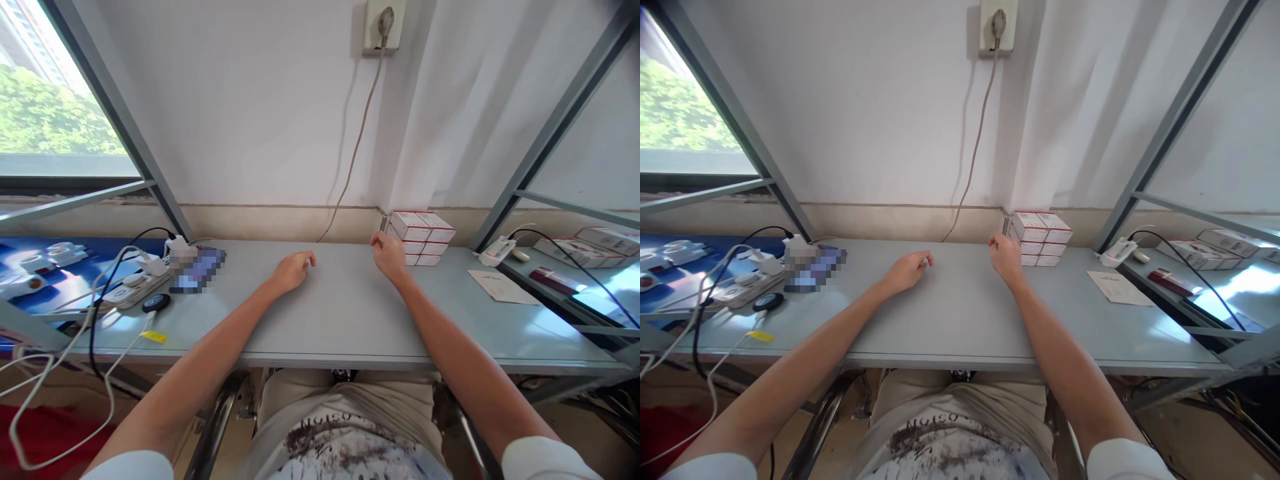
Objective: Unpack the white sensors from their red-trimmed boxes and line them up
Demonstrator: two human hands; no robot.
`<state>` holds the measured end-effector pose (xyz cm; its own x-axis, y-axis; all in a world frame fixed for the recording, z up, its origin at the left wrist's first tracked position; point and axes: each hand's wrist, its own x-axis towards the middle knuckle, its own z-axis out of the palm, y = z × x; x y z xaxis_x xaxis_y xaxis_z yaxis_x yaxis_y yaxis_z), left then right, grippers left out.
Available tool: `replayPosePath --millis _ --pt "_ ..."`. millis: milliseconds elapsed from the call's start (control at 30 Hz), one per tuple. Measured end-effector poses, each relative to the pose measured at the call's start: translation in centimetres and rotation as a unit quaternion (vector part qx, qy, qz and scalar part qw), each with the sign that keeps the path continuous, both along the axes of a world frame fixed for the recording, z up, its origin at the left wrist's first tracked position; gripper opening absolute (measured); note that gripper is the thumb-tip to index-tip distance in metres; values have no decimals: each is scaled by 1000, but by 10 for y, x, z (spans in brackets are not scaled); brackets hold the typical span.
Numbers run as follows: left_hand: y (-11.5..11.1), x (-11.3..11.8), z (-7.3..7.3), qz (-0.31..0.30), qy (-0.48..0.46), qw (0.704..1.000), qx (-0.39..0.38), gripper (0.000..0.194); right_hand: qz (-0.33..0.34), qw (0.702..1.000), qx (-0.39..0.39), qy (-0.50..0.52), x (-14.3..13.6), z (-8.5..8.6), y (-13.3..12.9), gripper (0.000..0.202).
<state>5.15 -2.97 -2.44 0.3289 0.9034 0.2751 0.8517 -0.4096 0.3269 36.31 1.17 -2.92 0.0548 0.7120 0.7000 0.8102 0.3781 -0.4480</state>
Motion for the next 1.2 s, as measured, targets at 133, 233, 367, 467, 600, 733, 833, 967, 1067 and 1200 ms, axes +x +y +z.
replayPosePath --millis 133,233,367,467,600,733,833,967,1067,1200 --pt "1 -1 5 7 -9 1000 20 34 16 999 35 -5 3 -3 3 30" --pt "2 -3 6 6 -8 999 38 36 25 997 63 -25 3 -3 5 30" --pt "3 -4 5 19 -6 998 65 36 -20 997 77 -17 3 -1 6 38" --pt "5 -3 2 40 -24 996 73 32 -49 995 90 -13 3 0 3 35" --pt "7 -1 -4 63 -67 993 77 24 -42 996 83 9 2 3 -3 35" --pt "5 1 -4 43 -106 986 120 21 -7 999 45 7 0 7 -8 35" --pt "3 2 -1 18 -116 982 146 46 13 999 22 -24 -1 7 -10 30" --pt "3 1 1 5 -142 979 145 76 24 999 3 -44 -3 4 -10 33" --pt "5 -1 0 0 -158 975 156 70 35 999 0 -38 -5 2 -10 36" --pt "4 -2 -3 2 -185 970 159 56 35 999 15 5 -6 3 -9 26"
